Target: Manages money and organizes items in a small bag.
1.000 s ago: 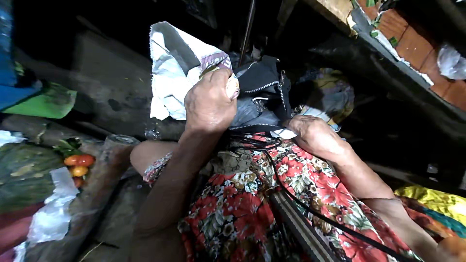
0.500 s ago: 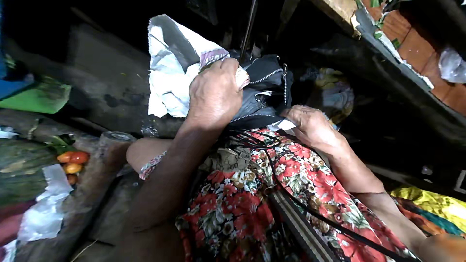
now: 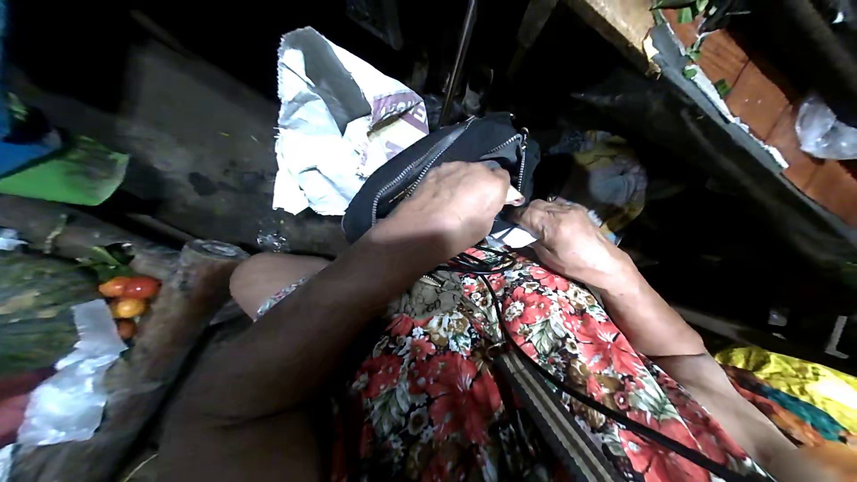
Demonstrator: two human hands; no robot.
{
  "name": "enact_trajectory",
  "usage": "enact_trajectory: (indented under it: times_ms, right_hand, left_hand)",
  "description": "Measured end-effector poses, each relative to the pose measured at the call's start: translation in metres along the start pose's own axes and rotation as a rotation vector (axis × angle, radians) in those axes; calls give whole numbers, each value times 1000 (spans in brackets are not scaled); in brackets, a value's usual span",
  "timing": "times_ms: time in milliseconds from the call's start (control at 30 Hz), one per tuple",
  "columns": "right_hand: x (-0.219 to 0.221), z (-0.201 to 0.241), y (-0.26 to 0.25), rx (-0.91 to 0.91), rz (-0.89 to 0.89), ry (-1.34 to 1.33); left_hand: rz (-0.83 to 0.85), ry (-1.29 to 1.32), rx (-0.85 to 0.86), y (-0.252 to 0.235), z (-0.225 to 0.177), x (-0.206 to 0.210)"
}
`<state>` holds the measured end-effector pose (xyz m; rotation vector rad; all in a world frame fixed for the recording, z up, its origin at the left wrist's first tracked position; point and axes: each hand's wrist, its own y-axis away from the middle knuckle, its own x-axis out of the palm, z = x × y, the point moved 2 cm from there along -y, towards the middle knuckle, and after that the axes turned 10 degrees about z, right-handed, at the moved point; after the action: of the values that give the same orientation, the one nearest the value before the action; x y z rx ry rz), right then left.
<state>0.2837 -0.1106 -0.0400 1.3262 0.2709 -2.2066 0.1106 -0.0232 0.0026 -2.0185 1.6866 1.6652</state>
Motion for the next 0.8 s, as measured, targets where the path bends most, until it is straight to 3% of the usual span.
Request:
enact_trajectory:
  times_ms: [67,133,433,533,800]
  right_hand:
    - [1,1,0,0,3,0]
    - [1,2,0,14,32,-9]
    - [2,3,0,18,55,-2]
    - [4,7,-3,0,76,-3]
    - [9,15,-9,-51,79,0]
  left_hand:
    - [178,-79,-68,-12,-4,3]
    - [245,-125,-115,-28,-2,14]
    - [190,125,-80,-48,22,25]
    - [146,40,0,-50,18,20]
    - [175,-55,-189,-66,2,17]
